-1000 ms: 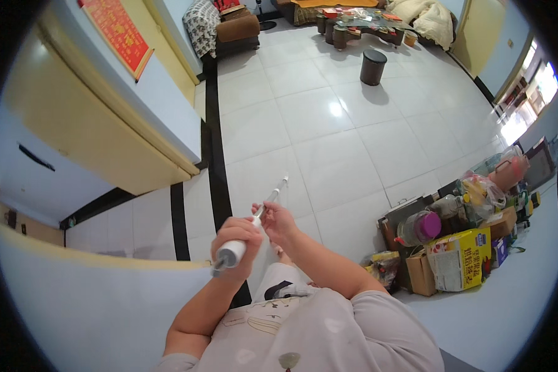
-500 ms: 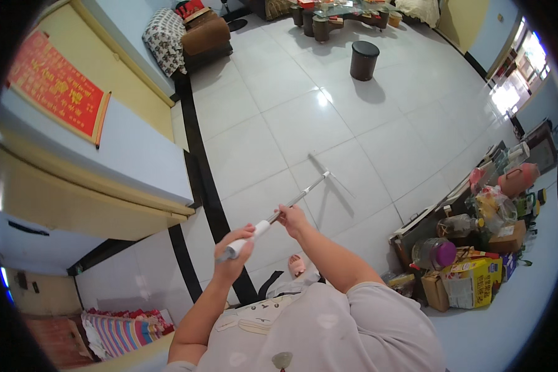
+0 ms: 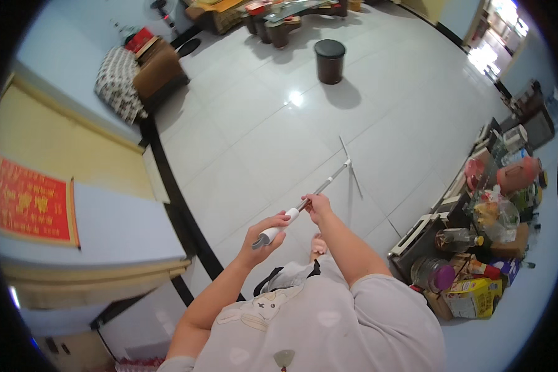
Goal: The person assembles a mop by connecting a white handle to a metal rod and then attaching a mop head. They repeatedly adjust the connection points and test the assembly while standing in a bathroom and later moving into a living room.
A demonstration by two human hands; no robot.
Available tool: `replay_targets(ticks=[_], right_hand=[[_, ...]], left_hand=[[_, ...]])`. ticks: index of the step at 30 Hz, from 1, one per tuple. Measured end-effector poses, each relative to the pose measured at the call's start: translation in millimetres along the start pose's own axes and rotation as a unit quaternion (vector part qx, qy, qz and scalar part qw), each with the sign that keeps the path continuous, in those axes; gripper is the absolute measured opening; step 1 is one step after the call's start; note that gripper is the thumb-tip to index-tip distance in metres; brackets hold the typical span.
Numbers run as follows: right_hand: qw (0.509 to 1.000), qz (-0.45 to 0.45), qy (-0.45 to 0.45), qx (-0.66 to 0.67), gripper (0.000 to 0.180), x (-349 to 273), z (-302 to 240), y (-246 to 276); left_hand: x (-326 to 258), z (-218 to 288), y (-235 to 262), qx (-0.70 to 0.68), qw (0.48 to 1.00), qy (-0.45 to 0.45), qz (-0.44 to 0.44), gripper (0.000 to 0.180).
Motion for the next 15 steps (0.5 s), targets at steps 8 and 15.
replay_targets(ticks=[8,15], right_hand=[[0.987,0.016,-0.064,0.15,0.018,26.4,-106.5,-7.5],[0.971,0.121,0.004,0.206,0.009,76.6,-148.6,-20.9]], left_hand=[[130.1,28.9,21.4,-0.056,0.994,0.003,-0.097,0.019],[261.0,36.7,30.2,-0.107,0.979,-0.006,-0.173,0.017]])
Point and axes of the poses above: each hand's wrist, its own x-axis towards the middle knuckle, its own y-axis out of the back of the hand, z = x × y, the point moved 6 cm from there along x, towards the middle knuckle, and after that the axes turned 2 degrees about -x, right-handed, at the moved point
